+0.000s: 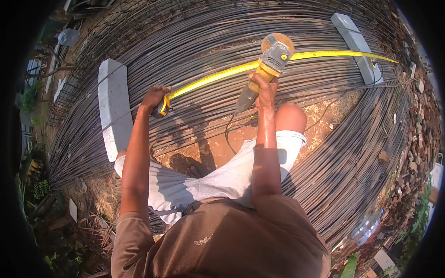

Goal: The person measures a bundle of steel rods with a tape measure, then uses an angle grinder to cut the rods. The person handles the power cord and plugs the grinder into a power strip before cutting.

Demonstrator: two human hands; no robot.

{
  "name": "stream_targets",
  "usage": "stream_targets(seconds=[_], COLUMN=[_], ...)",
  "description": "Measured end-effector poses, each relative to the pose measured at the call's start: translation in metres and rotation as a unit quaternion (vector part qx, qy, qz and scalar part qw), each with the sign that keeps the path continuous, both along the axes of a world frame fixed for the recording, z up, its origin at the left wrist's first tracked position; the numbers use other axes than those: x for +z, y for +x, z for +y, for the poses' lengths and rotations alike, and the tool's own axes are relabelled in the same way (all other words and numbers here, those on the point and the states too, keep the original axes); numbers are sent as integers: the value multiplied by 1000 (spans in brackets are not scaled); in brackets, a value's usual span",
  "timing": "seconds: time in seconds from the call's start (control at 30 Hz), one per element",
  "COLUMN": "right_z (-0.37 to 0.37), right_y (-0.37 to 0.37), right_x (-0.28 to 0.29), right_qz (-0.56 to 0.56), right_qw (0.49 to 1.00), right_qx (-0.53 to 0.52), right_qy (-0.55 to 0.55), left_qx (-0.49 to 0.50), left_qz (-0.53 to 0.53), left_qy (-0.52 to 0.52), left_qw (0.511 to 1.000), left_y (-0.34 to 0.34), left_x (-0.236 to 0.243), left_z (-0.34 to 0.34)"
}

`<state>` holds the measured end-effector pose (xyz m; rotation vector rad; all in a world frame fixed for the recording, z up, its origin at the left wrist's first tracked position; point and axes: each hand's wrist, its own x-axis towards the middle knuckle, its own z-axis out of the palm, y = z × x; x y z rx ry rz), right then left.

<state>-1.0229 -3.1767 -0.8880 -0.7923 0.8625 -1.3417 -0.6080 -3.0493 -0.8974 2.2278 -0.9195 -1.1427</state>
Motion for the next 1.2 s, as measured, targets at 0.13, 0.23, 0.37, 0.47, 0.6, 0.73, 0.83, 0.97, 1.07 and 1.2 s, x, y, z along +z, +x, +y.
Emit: stream_targets(seconds=[0.13,0.23,0.37,0.47,0.6,0.73,0.83,0.97,1.07,1.2], right_z=[8,15,10,-4,0,0,-6,-13,-18,-10], right_y=[-8,-21,-22,-27,-7,-26,-26,-26,-37,-35], right_x=[2,22,13,-15,-4,19,-12,-38,-38,-41], right_qz=[1,28,58,33,-17,-3,32,27,87,172], right_qw=[1000,997,998,998,999,1000,998,987,987,980], right_qx=[-27,19,8,-14,18,7,-11,-60,-39,-44], right_qy=[4,-65,-21,54,32,-19,62,148,126,89], left_qx=[16,13,0,-6,-81,31,-53,-145,-180,-193], left_qz=[-87,-32,-17,-42,-187,-120,-100,64,100,138], left_qy=[9,-15,8,14,-33,-24,-16,76,49,73], left_qw=[996,999,1000,999,978,992,993,984,977,969], left_y=[-9,-4,-6,-21,-7,-82,-110,-116,-112,-109], left_x=[-6,-7,-4,5,5,56,53,55,49,28], left_z=[5,14,12,-4,13,6,36,41,37,22])
